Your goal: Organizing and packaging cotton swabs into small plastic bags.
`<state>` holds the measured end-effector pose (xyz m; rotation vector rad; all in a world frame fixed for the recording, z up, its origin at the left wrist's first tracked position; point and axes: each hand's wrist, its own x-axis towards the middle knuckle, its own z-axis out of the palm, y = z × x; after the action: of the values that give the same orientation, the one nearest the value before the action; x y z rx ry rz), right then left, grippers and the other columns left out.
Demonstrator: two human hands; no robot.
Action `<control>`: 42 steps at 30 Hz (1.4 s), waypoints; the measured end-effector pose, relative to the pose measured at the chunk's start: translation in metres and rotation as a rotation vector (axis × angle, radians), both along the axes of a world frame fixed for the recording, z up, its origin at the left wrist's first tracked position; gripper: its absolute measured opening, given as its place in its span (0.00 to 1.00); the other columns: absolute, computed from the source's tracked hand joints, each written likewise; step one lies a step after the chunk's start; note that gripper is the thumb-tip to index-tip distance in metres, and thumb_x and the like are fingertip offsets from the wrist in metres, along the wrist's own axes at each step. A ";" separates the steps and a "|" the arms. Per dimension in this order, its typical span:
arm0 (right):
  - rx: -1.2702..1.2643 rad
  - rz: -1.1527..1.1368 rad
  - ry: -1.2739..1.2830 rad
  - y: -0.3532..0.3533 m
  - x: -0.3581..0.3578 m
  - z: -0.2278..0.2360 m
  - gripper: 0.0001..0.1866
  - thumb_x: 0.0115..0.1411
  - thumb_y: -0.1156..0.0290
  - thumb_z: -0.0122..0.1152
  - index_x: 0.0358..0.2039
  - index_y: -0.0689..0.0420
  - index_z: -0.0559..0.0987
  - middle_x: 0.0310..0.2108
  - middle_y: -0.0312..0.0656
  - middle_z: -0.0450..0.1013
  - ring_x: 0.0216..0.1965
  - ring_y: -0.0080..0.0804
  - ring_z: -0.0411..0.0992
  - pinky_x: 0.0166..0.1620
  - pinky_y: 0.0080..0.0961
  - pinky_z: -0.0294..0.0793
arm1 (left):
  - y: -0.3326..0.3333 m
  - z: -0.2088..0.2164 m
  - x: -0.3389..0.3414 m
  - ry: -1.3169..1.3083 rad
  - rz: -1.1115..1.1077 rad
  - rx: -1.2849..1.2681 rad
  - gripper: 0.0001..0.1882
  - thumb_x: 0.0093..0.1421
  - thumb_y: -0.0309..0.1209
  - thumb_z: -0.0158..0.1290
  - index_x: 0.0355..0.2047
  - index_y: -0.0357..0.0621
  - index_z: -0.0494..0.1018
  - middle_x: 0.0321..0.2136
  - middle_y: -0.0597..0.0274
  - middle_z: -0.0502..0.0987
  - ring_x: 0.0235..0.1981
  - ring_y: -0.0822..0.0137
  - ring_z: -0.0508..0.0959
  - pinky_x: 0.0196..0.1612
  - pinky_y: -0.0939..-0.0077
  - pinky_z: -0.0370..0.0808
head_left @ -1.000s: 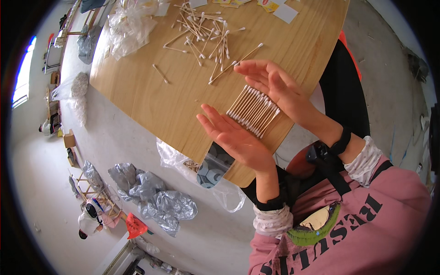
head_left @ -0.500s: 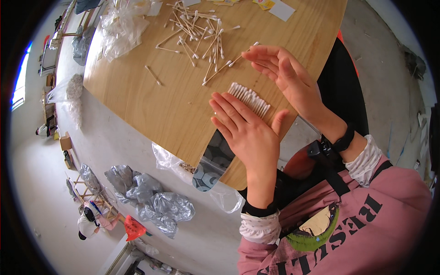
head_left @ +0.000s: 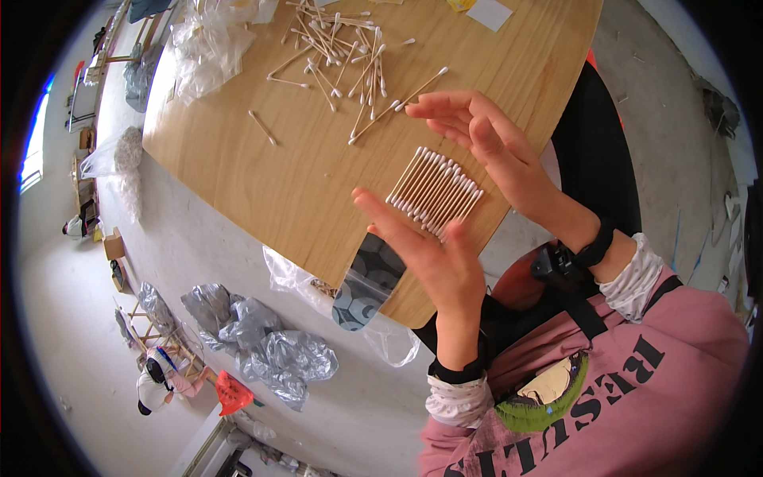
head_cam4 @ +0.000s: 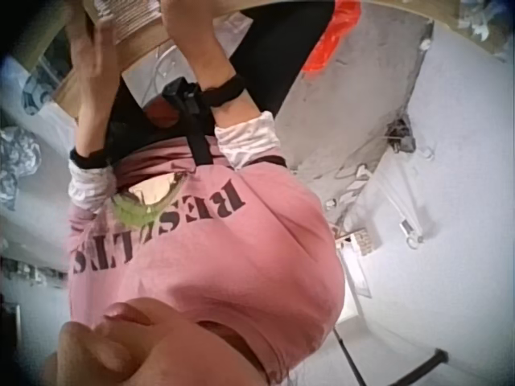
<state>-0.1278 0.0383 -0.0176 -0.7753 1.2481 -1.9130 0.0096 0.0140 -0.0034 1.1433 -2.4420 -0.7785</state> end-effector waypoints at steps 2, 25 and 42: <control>0.002 0.009 0.012 -0.003 0.005 -0.001 0.32 0.72 0.44 0.41 0.58 0.61 0.69 0.57 0.43 0.69 0.63 0.29 0.63 0.65 0.28 0.59 | 0.005 0.000 0.001 0.755 0.346 0.385 0.41 0.72 0.54 0.32 0.72 0.37 0.37 0.73 0.44 0.40 0.74 0.53 0.39 0.73 0.55 0.34; 0.002 0.020 -0.047 -0.007 -0.001 0.008 0.23 0.69 0.53 0.54 0.55 0.58 0.73 0.54 0.41 0.71 0.60 0.28 0.66 0.62 0.29 0.62 | -0.007 0.003 -0.003 0.682 0.265 0.300 0.44 0.71 0.56 0.38 0.72 0.35 0.40 0.72 0.43 0.41 0.74 0.53 0.40 0.73 0.58 0.39; 0.346 0.132 0.834 0.011 0.005 0.015 0.07 0.51 0.74 0.61 0.27 0.59 0.72 0.28 0.43 0.68 0.33 0.45 0.69 0.37 0.38 0.69 | 0.014 -0.003 0.003 -0.379 -0.027 -0.114 0.60 0.56 0.57 0.55 0.70 0.25 0.37 0.71 0.32 0.37 0.74 0.43 0.37 0.72 0.50 0.35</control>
<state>-0.1229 0.0489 -0.0030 -1.4888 1.8842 -1.2172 0.0130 0.0282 -0.0064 1.3155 -2.7697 -0.4526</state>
